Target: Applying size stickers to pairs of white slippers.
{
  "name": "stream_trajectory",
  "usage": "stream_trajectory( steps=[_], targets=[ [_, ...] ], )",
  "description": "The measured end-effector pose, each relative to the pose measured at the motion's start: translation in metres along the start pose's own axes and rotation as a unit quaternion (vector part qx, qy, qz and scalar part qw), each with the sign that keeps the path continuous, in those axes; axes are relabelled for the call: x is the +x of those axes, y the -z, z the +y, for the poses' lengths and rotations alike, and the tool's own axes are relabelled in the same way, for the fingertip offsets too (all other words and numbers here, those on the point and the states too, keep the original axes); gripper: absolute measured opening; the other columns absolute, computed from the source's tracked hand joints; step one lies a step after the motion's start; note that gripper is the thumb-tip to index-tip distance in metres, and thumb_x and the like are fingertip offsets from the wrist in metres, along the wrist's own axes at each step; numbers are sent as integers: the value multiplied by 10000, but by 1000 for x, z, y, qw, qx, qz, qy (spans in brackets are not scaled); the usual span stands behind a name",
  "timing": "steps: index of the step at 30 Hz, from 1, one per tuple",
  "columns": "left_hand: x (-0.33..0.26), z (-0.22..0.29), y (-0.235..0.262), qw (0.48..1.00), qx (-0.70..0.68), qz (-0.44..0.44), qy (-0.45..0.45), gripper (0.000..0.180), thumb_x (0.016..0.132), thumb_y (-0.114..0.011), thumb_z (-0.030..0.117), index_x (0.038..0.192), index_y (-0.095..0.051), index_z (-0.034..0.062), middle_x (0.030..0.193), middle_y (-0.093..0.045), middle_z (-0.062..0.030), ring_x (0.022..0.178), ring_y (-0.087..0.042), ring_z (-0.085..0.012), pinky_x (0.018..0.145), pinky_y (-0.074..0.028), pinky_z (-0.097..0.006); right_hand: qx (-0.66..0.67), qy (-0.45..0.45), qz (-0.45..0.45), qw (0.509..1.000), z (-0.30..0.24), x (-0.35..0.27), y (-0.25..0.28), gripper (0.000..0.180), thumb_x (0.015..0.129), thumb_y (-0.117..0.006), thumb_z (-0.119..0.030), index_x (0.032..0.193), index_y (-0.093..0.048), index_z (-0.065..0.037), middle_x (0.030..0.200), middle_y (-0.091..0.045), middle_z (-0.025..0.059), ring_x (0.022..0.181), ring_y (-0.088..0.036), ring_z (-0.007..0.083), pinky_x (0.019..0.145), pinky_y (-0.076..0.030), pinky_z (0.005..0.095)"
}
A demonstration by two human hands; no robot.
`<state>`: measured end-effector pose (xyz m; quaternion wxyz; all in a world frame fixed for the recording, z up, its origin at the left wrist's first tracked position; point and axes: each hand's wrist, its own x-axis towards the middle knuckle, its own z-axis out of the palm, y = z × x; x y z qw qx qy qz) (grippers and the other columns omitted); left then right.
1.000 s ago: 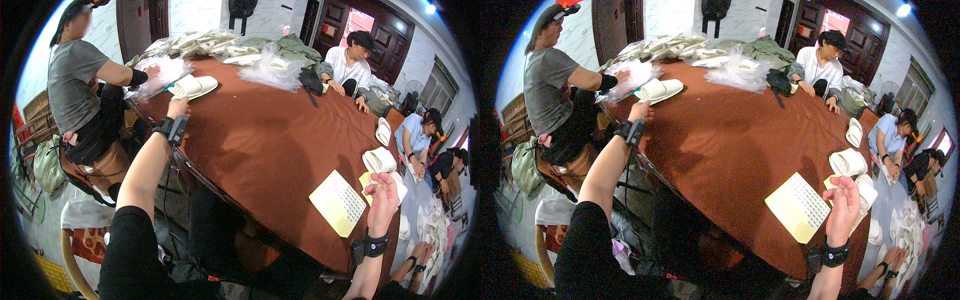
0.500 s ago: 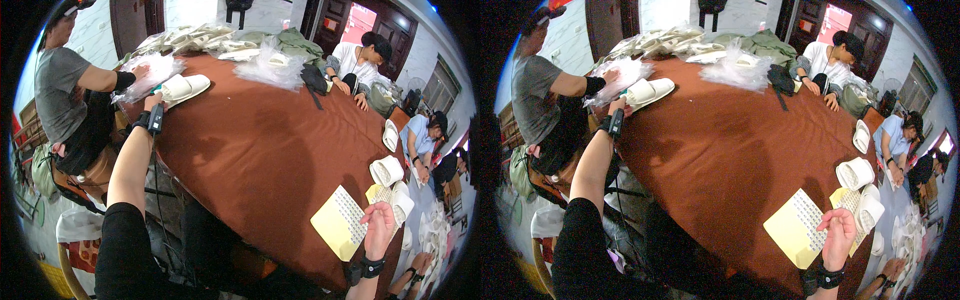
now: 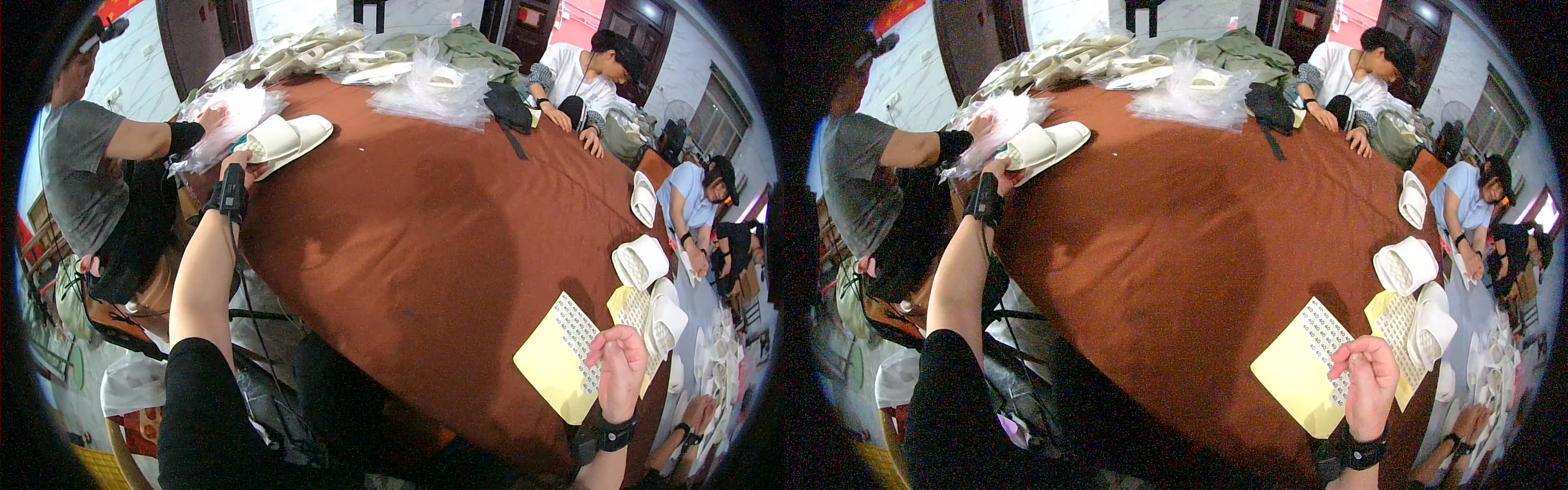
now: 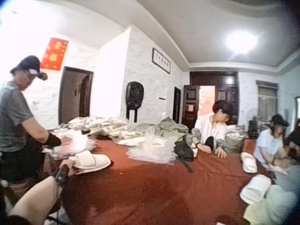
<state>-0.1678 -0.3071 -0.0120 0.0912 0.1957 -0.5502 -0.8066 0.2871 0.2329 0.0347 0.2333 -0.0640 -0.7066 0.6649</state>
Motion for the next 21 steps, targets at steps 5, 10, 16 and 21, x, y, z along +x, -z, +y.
stream_trajectory(
  steps=[5, 10, 16, 21],
  targets=[
    [-34, 7, -3, 994, -41, -104, -20, 224, 917, -437, 38, 1131, -480, -18, 1043, -574, -143, 861, -589, -280, 700, -529, -414, 10, -2, -7, 1000, -1, 0, -1, 133, 867, -425, 23, 938, -532, -8, 816, -594, 88, 648, -546, 128, 634, -456, 244],
    [-119, 8, -20, 970, -30, -234, -54, 279, 943, -420, 70, 1205, -456, -19, 1115, -570, -158, 958, -596, -257, 697, -558, -371, -19, 1, -10, 1000, -4, -2, -2, 169, 867, -433, 17, 1006, -528, -4, 821, -597, 83, 660, -552, 131, 639, -458, 248],
    [-254, -10, -60, 936, 8, -351, 8, 332, 936, -475, 120, 1243, -460, -4, 1156, -590, -96, 1011, -602, -216, 750, -561, -336, 23, -6, -42, 999, -2, -4, 1, 251, 884, -503, -22, 1134, -500, -5, 909, -615, 83, 720, -569, 113, 653, -467, 239],
    [-350, -45, -88, 890, 7, -453, 44, 295, 950, -445, 119, 1199, -469, -37, 1146, -591, -137, 1015, -600, -223, 861, -515, -357, 33, -25, -67, 997, 5, -7, 1, 377, 893, -556, -116, 1239, -428, -38, 1050, -582, 74, 883, -573, 112, 668, -475, 238]
  ],
)
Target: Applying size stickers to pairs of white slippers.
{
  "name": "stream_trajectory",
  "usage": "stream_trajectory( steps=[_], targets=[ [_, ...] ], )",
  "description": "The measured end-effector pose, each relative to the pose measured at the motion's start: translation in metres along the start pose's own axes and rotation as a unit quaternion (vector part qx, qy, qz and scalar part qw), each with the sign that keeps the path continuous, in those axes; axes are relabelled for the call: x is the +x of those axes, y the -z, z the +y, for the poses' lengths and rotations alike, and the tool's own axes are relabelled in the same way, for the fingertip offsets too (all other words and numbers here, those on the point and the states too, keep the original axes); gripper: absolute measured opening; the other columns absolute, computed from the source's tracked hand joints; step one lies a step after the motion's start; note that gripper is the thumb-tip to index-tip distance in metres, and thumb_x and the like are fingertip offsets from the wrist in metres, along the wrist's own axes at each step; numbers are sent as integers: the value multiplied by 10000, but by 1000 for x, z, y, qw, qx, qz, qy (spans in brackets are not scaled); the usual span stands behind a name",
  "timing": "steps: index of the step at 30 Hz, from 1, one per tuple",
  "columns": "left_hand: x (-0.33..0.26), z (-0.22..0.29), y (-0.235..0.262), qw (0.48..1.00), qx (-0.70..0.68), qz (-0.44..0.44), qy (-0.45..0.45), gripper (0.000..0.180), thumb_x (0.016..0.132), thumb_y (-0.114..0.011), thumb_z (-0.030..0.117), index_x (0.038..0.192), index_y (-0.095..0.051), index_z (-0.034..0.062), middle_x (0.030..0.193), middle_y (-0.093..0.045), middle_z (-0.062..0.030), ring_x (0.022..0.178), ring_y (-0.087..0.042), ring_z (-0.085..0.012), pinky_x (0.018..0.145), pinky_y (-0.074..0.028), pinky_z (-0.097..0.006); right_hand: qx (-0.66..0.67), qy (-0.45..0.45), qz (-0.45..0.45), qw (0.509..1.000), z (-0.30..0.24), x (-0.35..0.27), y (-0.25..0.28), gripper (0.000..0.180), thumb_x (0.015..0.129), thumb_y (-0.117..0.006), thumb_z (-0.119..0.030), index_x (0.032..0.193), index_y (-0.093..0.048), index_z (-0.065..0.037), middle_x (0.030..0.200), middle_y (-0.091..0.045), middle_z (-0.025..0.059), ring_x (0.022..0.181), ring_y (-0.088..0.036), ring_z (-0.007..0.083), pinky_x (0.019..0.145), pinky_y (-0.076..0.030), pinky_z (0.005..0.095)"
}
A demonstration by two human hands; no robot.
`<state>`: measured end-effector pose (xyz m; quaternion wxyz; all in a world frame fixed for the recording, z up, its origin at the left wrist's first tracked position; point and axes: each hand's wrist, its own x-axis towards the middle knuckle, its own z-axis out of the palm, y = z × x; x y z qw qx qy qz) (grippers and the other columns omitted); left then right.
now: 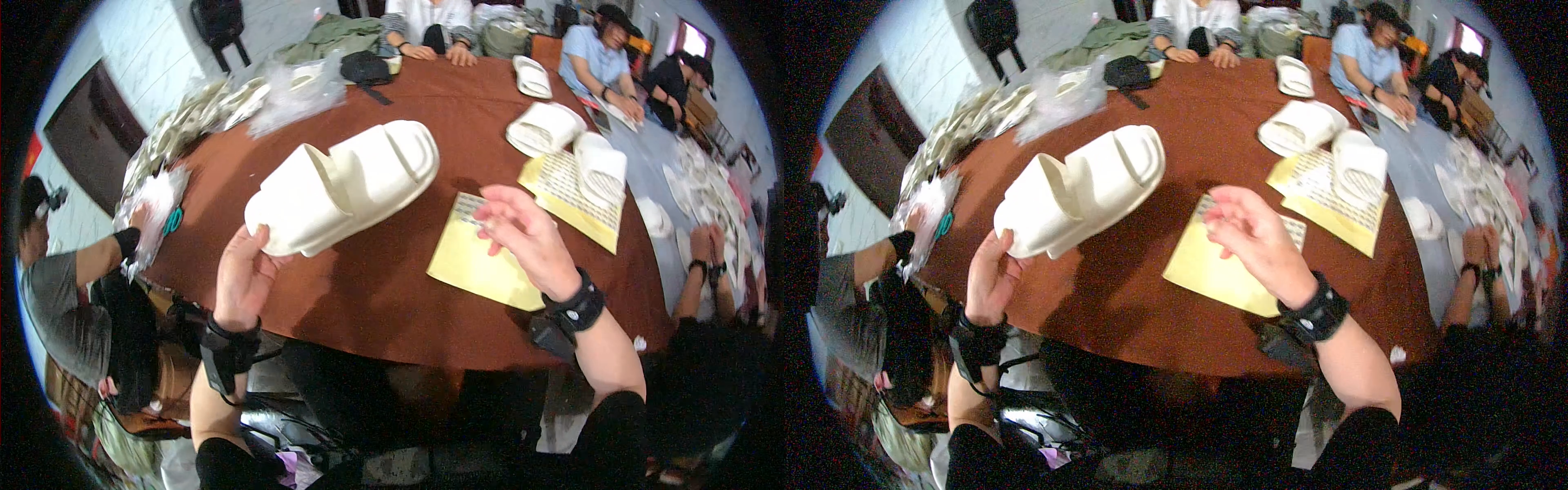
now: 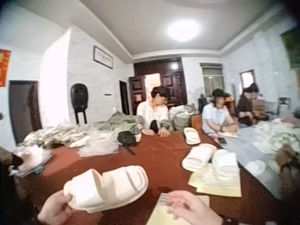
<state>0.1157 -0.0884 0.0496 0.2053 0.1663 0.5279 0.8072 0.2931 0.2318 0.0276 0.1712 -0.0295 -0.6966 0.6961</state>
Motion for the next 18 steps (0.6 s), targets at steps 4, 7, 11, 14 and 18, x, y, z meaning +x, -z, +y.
stream_trajectory(
  steps=[4, 7, 11, 14, 18],
  targets=[
    [-12, -34, -46, 1000, -7, -9, 28, 284, 945, -461, 114, 1190, -489, -27, 1126, -600, -123, 977, -608, -215, 807, -522, -363, 50, 26, 1, 998, 8, 0, 11, 404, 869, -592, -158, 1203, -440, 11, 1005, -594, 57, 854, -570, 100, 668, -478, 241],
    [-20, -44, -61, 997, -1, -63, 49, 337, 948, -454, 120, 1266, -441, 9, 1210, -551, -117, 1064, -565, -217, 853, -496, -359, 83, 27, 2, 996, 10, 0, 20, 387, 849, -600, -129, 1170, -459, 36, 973, -603, 54, 821, -575, 102, 667, -486, 251],
    [-26, -48, -69, 998, -1, -45, 48, 307, 949, -450, 111, 1234, -465, -2, 1185, -565, -132, 1028, -585, -241, 821, -521, -388, 163, 11, 15, 986, 10, -2, 24, 387, 823, -606, -84, 1161, -467, 41, 941, -598, 53, 793, -581, 120, 663, -495, 260],
    [-32, -43, -68, 999, 3, -32, 32, 280, 949, -450, 102, 1200, -491, -15, 1159, -580, -147, 985, -610, -252, 791, -547, -393, 180, -7, 15, 984, 10, -3, 20, 398, 822, -602, -66, 1176, -455, 40, 940, -594, 59, 796, -586, 134, 661, -504, 269],
    [-41, -35, -61, 1000, 12, -17, 17, 282, 947, -448, 93, 1200, -488, -25, 1168, -576, -154, 976, -616, -250, 788, -551, -382, 202, -16, -21, 979, 12, -3, 13, 414, 816, -618, -54, 1182, -446, 38, 978, -584, 82, 832, -590, 155, 660, -519, 291]
  ],
)
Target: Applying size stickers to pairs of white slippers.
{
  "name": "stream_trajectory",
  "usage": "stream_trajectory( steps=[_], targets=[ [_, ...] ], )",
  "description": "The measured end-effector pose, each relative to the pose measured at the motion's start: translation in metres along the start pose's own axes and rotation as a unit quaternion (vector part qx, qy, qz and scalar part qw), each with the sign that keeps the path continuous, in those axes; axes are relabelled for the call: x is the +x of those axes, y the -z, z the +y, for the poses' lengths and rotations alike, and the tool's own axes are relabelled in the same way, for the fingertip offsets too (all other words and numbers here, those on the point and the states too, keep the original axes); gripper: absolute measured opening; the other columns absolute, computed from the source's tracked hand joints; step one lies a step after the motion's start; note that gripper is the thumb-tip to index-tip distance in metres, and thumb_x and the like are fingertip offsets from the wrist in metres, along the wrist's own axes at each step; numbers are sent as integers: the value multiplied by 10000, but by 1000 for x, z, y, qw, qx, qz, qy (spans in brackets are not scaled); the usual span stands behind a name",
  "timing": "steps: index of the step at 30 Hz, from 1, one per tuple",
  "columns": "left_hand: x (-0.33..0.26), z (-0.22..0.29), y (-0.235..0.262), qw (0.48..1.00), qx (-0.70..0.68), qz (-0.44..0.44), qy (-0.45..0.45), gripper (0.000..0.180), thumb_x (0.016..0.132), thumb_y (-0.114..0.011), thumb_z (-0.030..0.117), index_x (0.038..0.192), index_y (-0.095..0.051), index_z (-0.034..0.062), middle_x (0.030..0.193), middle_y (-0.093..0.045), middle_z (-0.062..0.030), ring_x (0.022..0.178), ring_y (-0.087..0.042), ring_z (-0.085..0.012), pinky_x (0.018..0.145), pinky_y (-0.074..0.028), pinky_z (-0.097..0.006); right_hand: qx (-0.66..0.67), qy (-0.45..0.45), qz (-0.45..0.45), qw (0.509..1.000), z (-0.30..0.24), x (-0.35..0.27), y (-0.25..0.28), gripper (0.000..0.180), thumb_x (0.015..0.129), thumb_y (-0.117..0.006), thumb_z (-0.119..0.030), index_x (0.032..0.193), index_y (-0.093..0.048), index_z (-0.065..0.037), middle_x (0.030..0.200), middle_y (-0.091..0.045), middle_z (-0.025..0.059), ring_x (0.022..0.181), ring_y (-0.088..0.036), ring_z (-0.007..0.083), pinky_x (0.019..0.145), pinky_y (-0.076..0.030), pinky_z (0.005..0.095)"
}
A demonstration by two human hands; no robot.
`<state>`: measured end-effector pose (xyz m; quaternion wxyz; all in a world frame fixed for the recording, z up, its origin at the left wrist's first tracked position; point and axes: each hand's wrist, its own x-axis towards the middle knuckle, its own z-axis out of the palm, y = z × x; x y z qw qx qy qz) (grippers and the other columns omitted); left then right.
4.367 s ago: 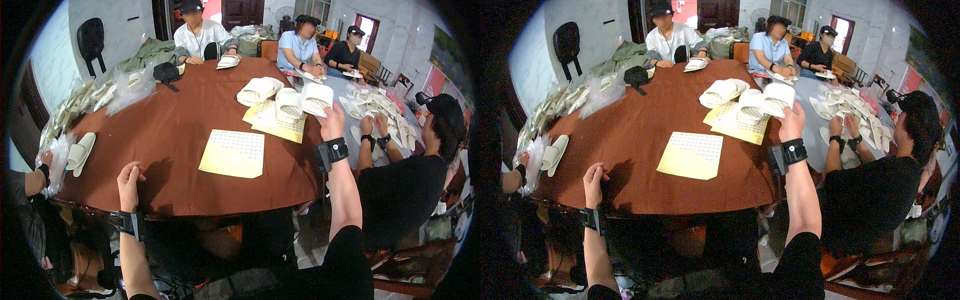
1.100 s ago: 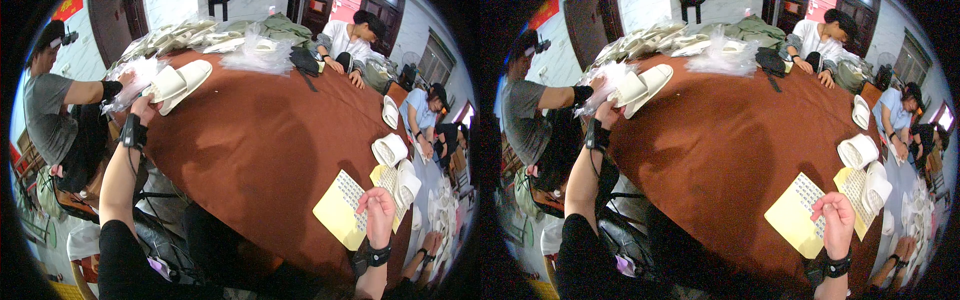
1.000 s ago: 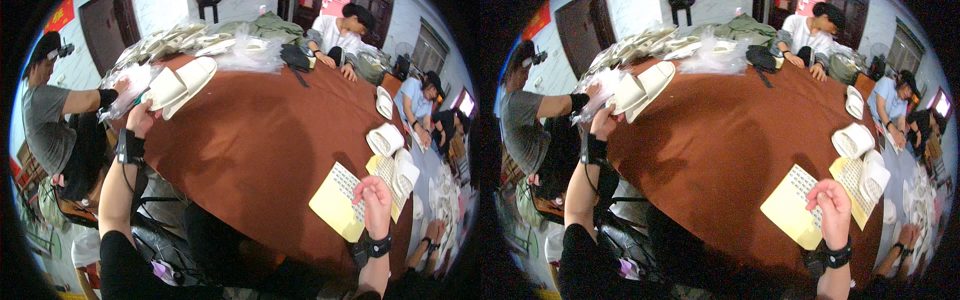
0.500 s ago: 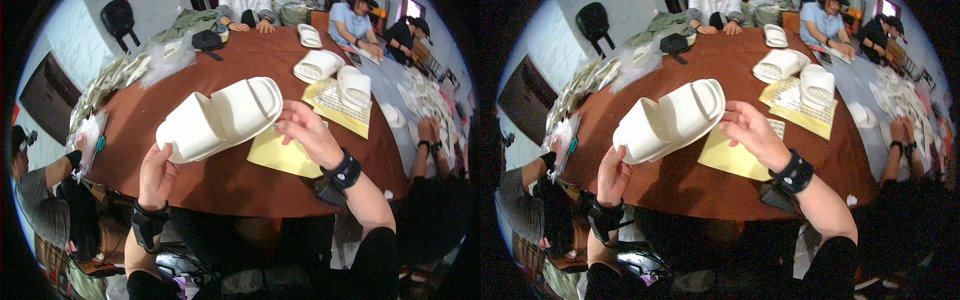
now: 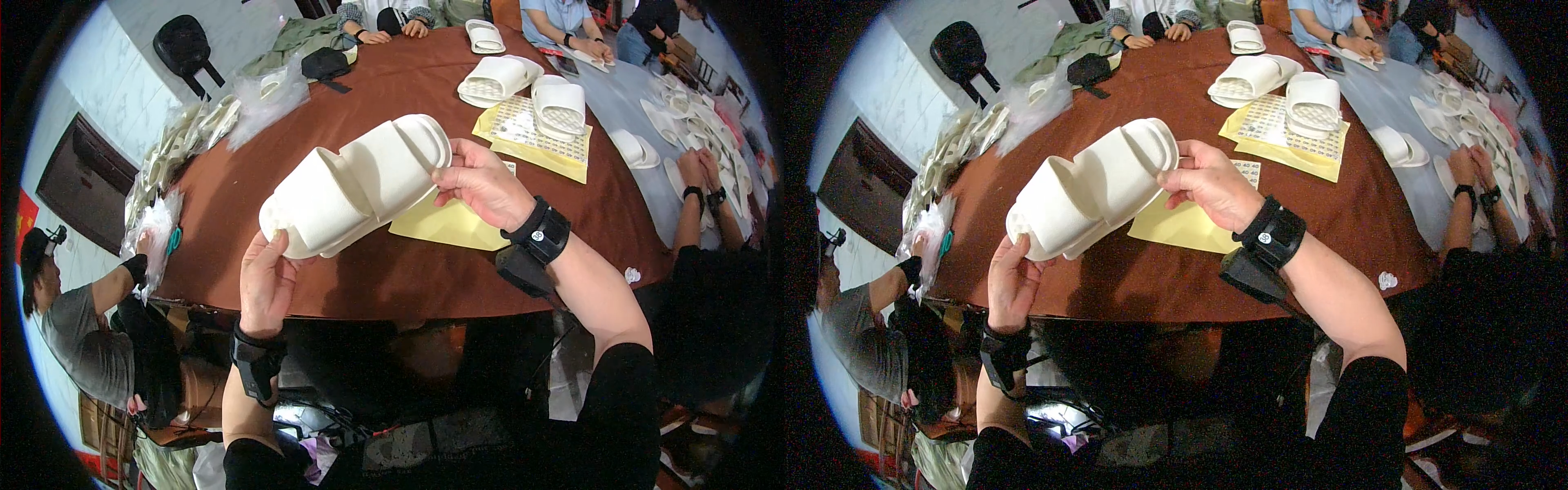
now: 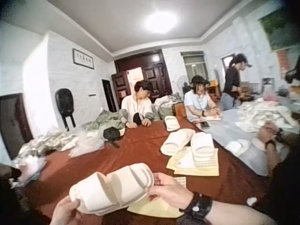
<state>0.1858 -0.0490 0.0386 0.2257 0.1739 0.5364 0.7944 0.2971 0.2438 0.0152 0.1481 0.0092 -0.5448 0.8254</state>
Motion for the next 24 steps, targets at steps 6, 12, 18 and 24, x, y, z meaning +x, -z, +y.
stream_trajectory(
  steps=[6, 12, 18, 24],
  targets=[
    [0, 8, 25, 1000, 19, -9, -12, 321, 936, -495, 131, 1227, -477, -4, 1146, -593, -108, 1001, -606, -209, 803, -530, -339, 14, -2, -31, 999, -2, 1, -1, 408, 821, -613, -57, 1182, -445, 34, 998, -585, 104, 830, -603, 179, 698, -530, 323],
    [10, 31, 62, 995, 69, 63, -22, 319, 954, -471, 161, 1230, -483, 2, 1161, -594, -89, 1016, -598, -178, 830, -503, -313, 98, 29, 52, 993, -17, 2, 17, 272, 853, -538, -49, 1106, -499, 44, 947, -606, 87, 838, -621, 196, 733, -530, 336],
    [27, 55, 78, 987, 103, 83, -87, 284, 953, -464, 144, 1171, -525, -29, 1111, -611, -99, 1009, -589, -174, 858, -470, -310, 78, 38, 79, 993, -21, 9, 35, 123, 861, -528, -79, 925, -570, 17, 897, -611, 64, 751, -593, 118, 690, -531, 271],
    [52, 70, 80, 951, 277, 52, -132, 291, 950, -486, 155, 1143, -547, -54, 1028, -627, -74, 901, -594, -123, 803, -460, -251, 59, 44, 77, 994, -18, 11, 41, 135, 877, -525, -115, 959, -587, -27, 887, -609, 12, 773, -583, 94, 680, -487, 229]
  ],
)
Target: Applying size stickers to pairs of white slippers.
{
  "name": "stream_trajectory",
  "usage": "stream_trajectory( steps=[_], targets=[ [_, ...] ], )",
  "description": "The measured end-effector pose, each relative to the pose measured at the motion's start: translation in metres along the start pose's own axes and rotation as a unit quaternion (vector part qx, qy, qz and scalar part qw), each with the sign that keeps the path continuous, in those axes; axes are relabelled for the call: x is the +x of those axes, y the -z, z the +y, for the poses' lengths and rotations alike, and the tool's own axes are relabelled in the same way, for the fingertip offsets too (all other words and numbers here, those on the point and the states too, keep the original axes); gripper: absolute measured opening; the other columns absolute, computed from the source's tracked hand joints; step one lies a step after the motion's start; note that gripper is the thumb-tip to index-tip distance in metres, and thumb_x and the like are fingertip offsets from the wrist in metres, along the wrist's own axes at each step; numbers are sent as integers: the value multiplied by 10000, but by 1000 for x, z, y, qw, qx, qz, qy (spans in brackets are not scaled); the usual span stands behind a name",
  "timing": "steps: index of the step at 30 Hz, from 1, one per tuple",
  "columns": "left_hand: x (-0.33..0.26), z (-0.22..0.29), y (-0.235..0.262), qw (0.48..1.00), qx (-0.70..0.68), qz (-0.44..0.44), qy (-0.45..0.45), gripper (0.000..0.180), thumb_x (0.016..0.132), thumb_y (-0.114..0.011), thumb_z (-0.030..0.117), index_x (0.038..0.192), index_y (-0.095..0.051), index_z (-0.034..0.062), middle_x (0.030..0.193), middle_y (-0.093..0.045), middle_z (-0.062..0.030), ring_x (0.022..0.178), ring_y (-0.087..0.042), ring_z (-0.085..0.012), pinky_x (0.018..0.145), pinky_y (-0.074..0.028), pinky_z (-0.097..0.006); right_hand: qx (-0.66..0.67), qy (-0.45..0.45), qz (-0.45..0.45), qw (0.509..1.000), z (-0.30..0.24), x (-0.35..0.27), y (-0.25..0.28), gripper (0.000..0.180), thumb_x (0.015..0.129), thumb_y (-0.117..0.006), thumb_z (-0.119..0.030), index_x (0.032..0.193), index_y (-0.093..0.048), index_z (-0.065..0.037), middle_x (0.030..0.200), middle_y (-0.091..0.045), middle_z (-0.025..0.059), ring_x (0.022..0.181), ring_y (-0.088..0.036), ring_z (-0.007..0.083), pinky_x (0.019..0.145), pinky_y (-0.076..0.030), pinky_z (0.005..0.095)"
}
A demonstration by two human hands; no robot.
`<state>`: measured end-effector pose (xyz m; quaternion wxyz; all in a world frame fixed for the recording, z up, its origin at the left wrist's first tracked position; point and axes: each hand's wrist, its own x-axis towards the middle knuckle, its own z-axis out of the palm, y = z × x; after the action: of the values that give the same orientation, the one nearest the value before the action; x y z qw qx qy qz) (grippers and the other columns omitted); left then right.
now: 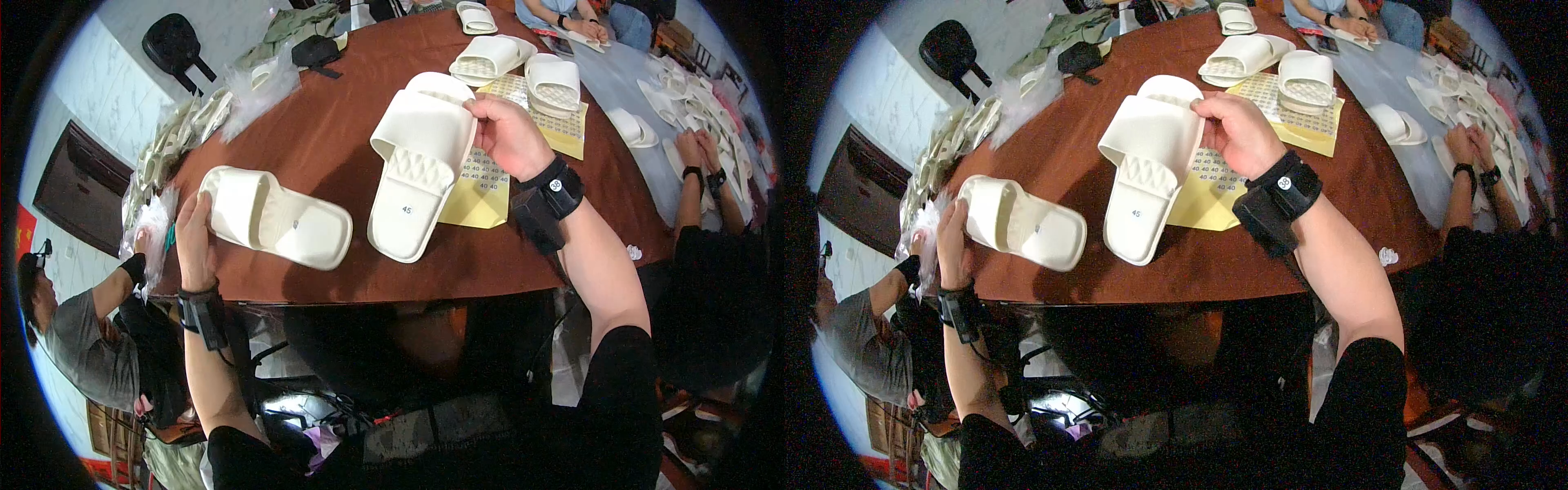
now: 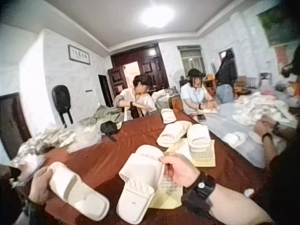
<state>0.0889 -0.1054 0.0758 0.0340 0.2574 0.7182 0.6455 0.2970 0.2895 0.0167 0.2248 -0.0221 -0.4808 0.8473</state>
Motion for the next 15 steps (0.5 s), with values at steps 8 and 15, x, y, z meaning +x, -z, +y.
stream_trajectory(
  steps=[8, 15],
  targets=[
    [42, -17, -32, 998, 22, -54, -13, 321, 935, -520, 179, 1148, -557, -57, 1029, -631, -76, 909, -587, -119, 802, -463, -245, -26, -23, -9, 999, 1, 0, -3, 200, 848, -562, -104, 1022, -597, -10, 817, -584, -7, 661, -520, 66, 573, -428, 203],
    [59, -44, -60, 961, 256, 6, -100, 359, 930, -520, 205, 1205, -539, -25, 1085, -614, -89, 999, -555, -164, 866, -437, -291, -74, -37, -8, 997, 2, -2, -3, 242, 849, -568, -103, 1077, -584, -24, 710, -510, -59, 544, -416, 21, 461, -316, 177]
  ],
)
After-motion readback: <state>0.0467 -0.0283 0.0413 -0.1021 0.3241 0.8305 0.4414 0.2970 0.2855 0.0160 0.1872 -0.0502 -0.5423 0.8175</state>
